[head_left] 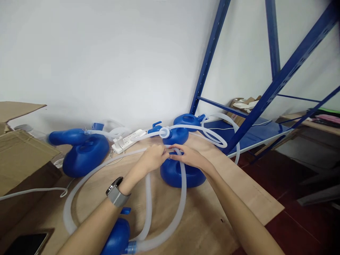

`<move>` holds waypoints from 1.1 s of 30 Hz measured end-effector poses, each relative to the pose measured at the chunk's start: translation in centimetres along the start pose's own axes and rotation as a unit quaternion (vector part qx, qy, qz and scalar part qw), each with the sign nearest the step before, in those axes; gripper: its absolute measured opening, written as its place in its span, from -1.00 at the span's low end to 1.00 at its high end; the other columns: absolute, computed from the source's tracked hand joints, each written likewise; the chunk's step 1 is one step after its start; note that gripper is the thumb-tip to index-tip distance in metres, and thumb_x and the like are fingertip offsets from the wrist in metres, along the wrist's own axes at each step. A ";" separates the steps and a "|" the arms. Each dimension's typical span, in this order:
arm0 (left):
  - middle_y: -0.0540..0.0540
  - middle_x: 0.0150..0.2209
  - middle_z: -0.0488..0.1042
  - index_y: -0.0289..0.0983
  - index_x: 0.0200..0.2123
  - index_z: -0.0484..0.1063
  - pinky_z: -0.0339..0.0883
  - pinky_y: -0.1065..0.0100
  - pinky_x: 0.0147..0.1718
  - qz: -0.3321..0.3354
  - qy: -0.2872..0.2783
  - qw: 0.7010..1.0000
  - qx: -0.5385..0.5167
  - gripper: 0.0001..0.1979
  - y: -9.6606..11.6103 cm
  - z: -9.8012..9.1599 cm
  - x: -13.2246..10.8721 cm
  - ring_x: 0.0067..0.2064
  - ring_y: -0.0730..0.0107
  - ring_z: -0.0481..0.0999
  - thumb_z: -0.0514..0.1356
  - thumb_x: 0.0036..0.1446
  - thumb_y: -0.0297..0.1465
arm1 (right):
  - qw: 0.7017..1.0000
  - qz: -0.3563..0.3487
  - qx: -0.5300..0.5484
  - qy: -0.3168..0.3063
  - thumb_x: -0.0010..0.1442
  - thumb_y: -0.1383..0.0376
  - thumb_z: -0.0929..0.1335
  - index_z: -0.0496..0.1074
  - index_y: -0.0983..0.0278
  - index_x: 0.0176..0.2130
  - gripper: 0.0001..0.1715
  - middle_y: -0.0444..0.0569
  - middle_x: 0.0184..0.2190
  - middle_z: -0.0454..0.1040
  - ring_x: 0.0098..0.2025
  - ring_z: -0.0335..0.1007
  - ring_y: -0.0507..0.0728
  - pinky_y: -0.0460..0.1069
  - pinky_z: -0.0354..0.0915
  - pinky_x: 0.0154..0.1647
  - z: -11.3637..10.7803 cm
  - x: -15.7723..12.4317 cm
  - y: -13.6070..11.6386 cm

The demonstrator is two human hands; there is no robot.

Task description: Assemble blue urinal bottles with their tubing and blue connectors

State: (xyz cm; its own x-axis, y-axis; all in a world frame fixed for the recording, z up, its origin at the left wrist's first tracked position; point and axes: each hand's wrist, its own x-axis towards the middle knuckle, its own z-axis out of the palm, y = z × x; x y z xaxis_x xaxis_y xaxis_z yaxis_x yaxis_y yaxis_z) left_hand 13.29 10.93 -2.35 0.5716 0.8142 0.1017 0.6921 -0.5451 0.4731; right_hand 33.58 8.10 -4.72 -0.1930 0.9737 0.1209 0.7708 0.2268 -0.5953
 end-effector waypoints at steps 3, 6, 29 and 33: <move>-0.04 -0.53 0.43 -0.21 -0.57 0.30 0.07 0.29 -0.40 -0.013 0.007 1.000 0.001 -0.71 0.2 0.1 0.0 -0.42 0.30 0.41 0.14 0.22 -0.41 | 0.999 0.044 0.003 -0.012 0.25 -0.08 0.44 0.56 -0.01 0.10 -0.52 -0.08 0.05 0.64 0.09 0.56 0.35 0.19 0.45 0.09 0.1 0.1 0.1; 0.00 -0.59 0.32 -0.19 -0.62 0.21 -0.02 0.28 -0.44 -0.024 0.016 1.000 -0.002 -0.66 0.4 0.3 0.1 -0.48 0.33 0.34 0.17 0.19 -0.39 | 0.999 0.049 0.003 -0.015 0.25 -0.07 0.43 0.55 -0.02 0.10 -0.53 -0.08 0.11 0.61 0.15 0.52 0.37 0.23 0.42 0.15 0.1 0.1 -0.1; 0.05 -0.53 0.26 -0.19 -0.60 0.10 0.08 0.31 -0.37 0.015 0.014 0.997 -0.079 -0.69 -0.9 0.9 0.3 -0.41 0.36 0.29 0.14 0.11 -0.46 | 0.997 0.061 0.007 -0.044 0.20 0.09 0.48 0.48 0.00 0.20 -0.41 -0.08 0.19 0.55 0.24 0.44 0.33 0.19 0.33 0.24 -0.3 -0.2 -1.2; 0.06 -0.57 0.21 -0.19 -0.62 0.06 0.02 0.31 -0.39 0.006 0.012 0.997 -0.071 -0.65 -0.5 0.7 0.3 -0.44 0.37 0.25 0.14 0.14 -0.48 | 0.996 0.074 -0.006 -0.056 0.21 0.07 0.47 0.47 -0.01 0.21 -0.42 -0.09 0.18 0.54 0.24 0.43 0.32 0.17 0.33 0.23 -0.5 -0.2 -1.5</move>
State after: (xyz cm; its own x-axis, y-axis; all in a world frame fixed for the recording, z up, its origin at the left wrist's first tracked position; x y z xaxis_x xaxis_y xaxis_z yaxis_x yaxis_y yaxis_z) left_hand 13.40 11.32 -3.17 0.5672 0.8134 0.1291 0.6151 -0.5226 0.5904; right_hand 32.78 7.59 -3.43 -0.1419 0.9883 -0.0566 0.8033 0.0816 -0.5899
